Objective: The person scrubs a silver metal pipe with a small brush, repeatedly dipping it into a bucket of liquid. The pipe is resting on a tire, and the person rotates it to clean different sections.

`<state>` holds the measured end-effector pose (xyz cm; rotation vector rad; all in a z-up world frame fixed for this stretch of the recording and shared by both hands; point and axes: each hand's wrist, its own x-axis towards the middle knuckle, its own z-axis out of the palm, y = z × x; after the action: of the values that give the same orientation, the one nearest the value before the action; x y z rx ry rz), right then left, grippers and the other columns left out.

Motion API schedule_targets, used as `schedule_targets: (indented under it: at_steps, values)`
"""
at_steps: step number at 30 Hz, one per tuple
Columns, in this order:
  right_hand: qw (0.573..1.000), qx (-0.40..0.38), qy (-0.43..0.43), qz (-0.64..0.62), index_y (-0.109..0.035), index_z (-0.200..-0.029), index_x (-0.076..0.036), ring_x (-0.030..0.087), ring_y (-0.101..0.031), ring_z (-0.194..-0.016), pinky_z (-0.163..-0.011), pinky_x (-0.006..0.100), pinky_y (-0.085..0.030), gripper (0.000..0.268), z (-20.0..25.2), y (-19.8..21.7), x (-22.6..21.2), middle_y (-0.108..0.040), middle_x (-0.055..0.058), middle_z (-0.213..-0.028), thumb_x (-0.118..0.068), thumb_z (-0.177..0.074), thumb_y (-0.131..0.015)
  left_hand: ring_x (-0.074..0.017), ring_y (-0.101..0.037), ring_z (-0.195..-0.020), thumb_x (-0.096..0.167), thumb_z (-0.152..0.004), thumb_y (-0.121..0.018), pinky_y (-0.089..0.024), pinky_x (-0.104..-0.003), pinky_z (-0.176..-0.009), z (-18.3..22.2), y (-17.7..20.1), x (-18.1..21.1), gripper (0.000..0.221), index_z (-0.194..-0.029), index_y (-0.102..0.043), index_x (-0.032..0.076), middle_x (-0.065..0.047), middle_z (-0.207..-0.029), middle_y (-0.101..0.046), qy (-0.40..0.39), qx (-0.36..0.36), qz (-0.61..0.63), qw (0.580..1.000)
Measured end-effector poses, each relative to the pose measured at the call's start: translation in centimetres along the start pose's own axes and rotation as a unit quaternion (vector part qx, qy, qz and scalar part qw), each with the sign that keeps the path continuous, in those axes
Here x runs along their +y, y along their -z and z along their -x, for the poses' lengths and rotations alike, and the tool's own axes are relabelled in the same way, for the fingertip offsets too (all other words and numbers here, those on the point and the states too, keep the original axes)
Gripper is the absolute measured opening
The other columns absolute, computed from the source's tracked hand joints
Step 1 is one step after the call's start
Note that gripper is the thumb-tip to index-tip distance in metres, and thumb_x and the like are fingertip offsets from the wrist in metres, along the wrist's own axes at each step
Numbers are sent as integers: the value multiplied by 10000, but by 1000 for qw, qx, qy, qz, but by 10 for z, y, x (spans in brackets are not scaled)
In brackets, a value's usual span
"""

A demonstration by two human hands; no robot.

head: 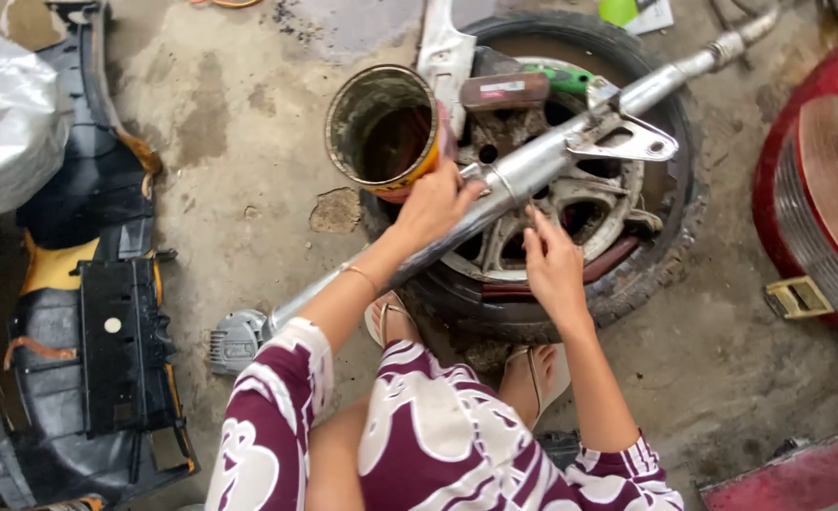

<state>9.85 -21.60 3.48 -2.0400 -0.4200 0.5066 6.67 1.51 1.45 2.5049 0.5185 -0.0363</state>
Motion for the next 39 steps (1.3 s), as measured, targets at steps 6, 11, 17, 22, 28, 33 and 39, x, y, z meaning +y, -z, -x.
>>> schedule_targets:
  at_steps: [6,11,17,22,28,33,39]
  values:
    - [995,48,64,66,-599,-1305,-130,401,-731,-879,-715,531,-576,260,19,-12,6,-739,200,-936,-209,-1088,-480,-353,-739,-932,475,-1020,-539,-574,-506,-855,-29,-7,-20,290,-1213,-564,260,-78,-771,-759,-70,-36,-23,997]
    - [981,89,152,86,-645,-1152,-133,350,-744,-806,-670,432,-597,140,-7,-32,12,-739,156,-848,-131,-1062,-538,-366,-747,-860,413,-970,-674,-604,-411,-773,-17,-2,-17,340,-1087,-738,100,-127,-844,-770,-111,-29,-17,993]
    - [980,88,148,98,-700,-1069,-172,324,-749,-791,-679,450,-587,128,-12,-23,9,-759,114,-799,-129,-987,-611,-346,-743,-808,353,-912,-745,-616,-417,-707,-15,-12,-14,296,-1039,-760,86,-121,-812,-743,-141,-13,-31,989]
    - [988,62,120,68,-742,-1053,-202,311,-749,-733,-664,367,-598,154,-16,-6,-9,-756,83,-759,-129,-1014,-612,-319,-741,-774,380,-869,-767,-618,-422,-674,-10,-25,-15,316,-1016,-742,101,-73,-784,-703,-134,9,-78,988]
    - [986,53,103,121,-715,-1026,-189,365,-738,-715,-652,481,-593,130,-21,-7,-16,-738,151,-729,-154,-998,-593,-369,-725,-719,312,-856,-767,-620,-459,-636,-7,-23,-7,295,-988,-707,55,-98,-772,-664,-134,29,-89,987]
    - [987,50,114,105,-715,-1024,-159,400,-732,-709,-609,470,-584,119,-23,-12,-12,-720,190,-711,-132,-1005,-601,-388,-722,-692,340,-830,-780,-612,-499,-618,-15,-29,-19,290,-922,-700,77,-102,-732,-665,-143,36,-101,984]
    - [985,79,119,96,-720,-1052,-179,401,-724,-730,-621,478,-584,130,-14,-17,-13,-722,194,-738,-126,-992,-618,-393,-734,-736,308,-849,-761,-626,-475,-634,-12,-28,-16,280,-989,-698,74,-99,-780,-679,-119,32,-74,990]
